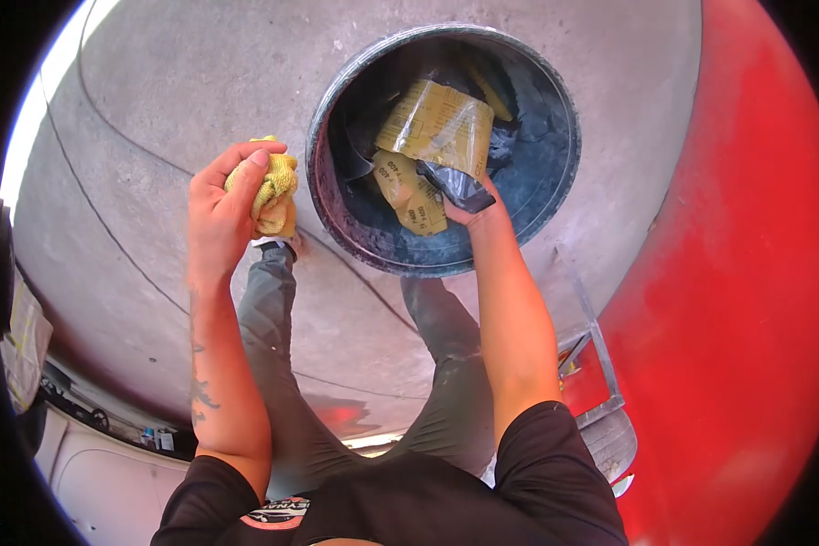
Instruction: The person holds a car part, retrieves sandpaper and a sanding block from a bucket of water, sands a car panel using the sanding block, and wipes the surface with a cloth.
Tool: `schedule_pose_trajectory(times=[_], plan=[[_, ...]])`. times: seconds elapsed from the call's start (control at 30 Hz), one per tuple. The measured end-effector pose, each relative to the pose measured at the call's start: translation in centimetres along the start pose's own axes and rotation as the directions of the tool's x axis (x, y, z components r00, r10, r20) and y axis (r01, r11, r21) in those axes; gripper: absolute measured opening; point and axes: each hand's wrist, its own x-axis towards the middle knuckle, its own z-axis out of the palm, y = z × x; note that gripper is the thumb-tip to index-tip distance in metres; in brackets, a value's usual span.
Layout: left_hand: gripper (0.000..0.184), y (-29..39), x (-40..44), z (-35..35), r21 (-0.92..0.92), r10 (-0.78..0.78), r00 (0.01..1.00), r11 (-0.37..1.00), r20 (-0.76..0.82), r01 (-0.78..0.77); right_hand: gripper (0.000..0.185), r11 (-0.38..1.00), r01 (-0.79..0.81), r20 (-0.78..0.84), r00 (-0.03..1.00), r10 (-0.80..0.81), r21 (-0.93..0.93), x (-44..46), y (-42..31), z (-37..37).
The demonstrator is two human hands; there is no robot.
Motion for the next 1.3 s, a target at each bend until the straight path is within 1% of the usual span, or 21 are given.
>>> schedule_pose_trajectory(times=[0.07,0.1,0.13,0.17,0.23,0.27,0.3,0.33,0.4,0.43,0.47,0.53,0.57,0.67,0.7,0.8,0.9,1.07,1.17,1.27,1.3], plan=[[0.022,0.0,-0.4,0.6,0.229,0.006,1.000,0.973,0.019,-0.010,0.031,0.999,0.053,0.000,0.999,-0.053,0.000,-0.9,-0.6,0.4],[0.016,0.3,-0.4,0.5,0.257,-0.038,0.998,0.966,0.047,0.025,0.032,0.997,0.079,-0.002,0.997,-0.079,0.004,-1.5,-0.7,0.7],[0.018,0.3,-0.4,0.4,0.246,-0.050,0.998,0.969,0.039,0.039,0.034,0.994,0.105,-0.003,0.994,-0.105,0.010,-1.9,-0.7,1.0],[0.019,0.3,-0.3,0.4,0.236,-0.063,0.997,0.970,0.032,0.054,0.040,0.843,0.254,0.034,0.962,-0.270,-0.475,-2.3,-0.8,1.3],[0.021,0.1,-0.2,0.4,0.229,-0.057,0.998,0.972,0.019,0.051,0.047,0.786,0.380,0.063,0.913,-0.402,-0.487,-3.0,-1.6,2.3],[0.021,-0.1,-0.2,0.3,0.233,-0.039,0.999,0.972,0.013,0.035,0.048,0.873,0.420,0.069,0.907,-0.416,-0.248,-4.0,-2.0,5.9],[0.021,-0.1,-0.3,0.2,0.236,-0.022,1.000,0.972,0.004,0.021,0.048,0.880,0.458,0.207,0.879,-0.429,-0.121,-4.1,-2.3,7.2],[0.021,0.0,-0.4,0.2,0.241,-0.021,1.000,0.970,-0.002,0.021,0.048,0.923,0.384,0.258,0.889,-0.379,0.031,-4.0,-1.6,9.8],[0.021,0.6,-0.5,0.4,0.248,-0.015,1.000,0.969,-0.005,0.016,0.048,0.927,0.368,0.264,0.889,-0.375,0.076,-2.7,0.2,9.0],[0.021,0.6,-0.4,0.5,0.236,-0.006,1.000,0.972,-0.008,0.007,0.049,0.898,0.408,0.086,0.913,-0.400,-0.165,-1.4,1.8,7.8],[0.021,0.4,-0.4,0.5,0.226,0.002,1.000,0.974,-0.012,0.001,0.051,0.833,0.383,-0.088,0.889,-0.450,-0.399,0.0,3.5,7.1],[0.021,0.3,-0.4,0.4,0.190,-0.011,1.000,0.982,-0.012,0.013,0.052,0.632,0.350,0.024,0.886,-0.464,-0.692,0.9,6.3,8.8],[0.021,0.2,-0.4,0.3,0.162,-0.032,0.999,0.986,-0.005,0.032,0.051,0.436,0.348,0.093,0.858,-0.506,-0.830,1.8,7.5,9.1],[0.021,0.4,-0.7,0.3,0.144,-0.073,0.997,0.987,0.006,0.072,0.046,0.198,0.083,-0.020,0.882,-0.470,-0.977,4.5,8.4,5.8],[0.021,0.5,-0.7,0.3,0.146,-0.077,0.997,0.986,0.007,0.075,0.037,0.197,0.164,0.011,0.794,-0.608,-0.967,4.7,8.9,6.0],[0.018,0.2,-0.7,0.2,0.146,0.002,1.000,0.989,0.009,-0.003,0.029,0.678,0.237,-0.186,0.853,-0.488,-0.696,1.6,7.9,9.8],[0.018,0.1,-0.5,0.0,0.101,-0.016,1.000,0.995,0.027,0.013,0.025,0.689,0.189,-0.207,0.869,-0.449,-0.699,-2.2,6.6,9.9],[0.019,0.4,-0.4,0.1,0.166,0.029,0.999,0.986,0.019,-0.032,0.021,0.723,0.168,-0.270,0.853,-0.448,-0.670,-6.9,5.4,9.3],[0.019,0.8,-0.6,0.3,0.161,-0.007,0.999,0.987,0.035,0.001,0.021,0.590,0.144,-0.233,0.826,-0.514,-0.794,-7.9,5.0,7.8],[0.019,0.8,-0.6,0.2,0.172,-0.028,0.999,0.985,0.041,0.020,0.024,0.563,0.228,-0.154,0.821,-0.549,-0.794,-8.0,4.7,7.8],[0.019,0.8,-0.5,0.2,0.183,-0.027,0.999,0.983,0.040,0.019,0.027,0.592,0.212,-0.166,0.839,-0.518,-0.777,-7.9,4.5,8.4]])
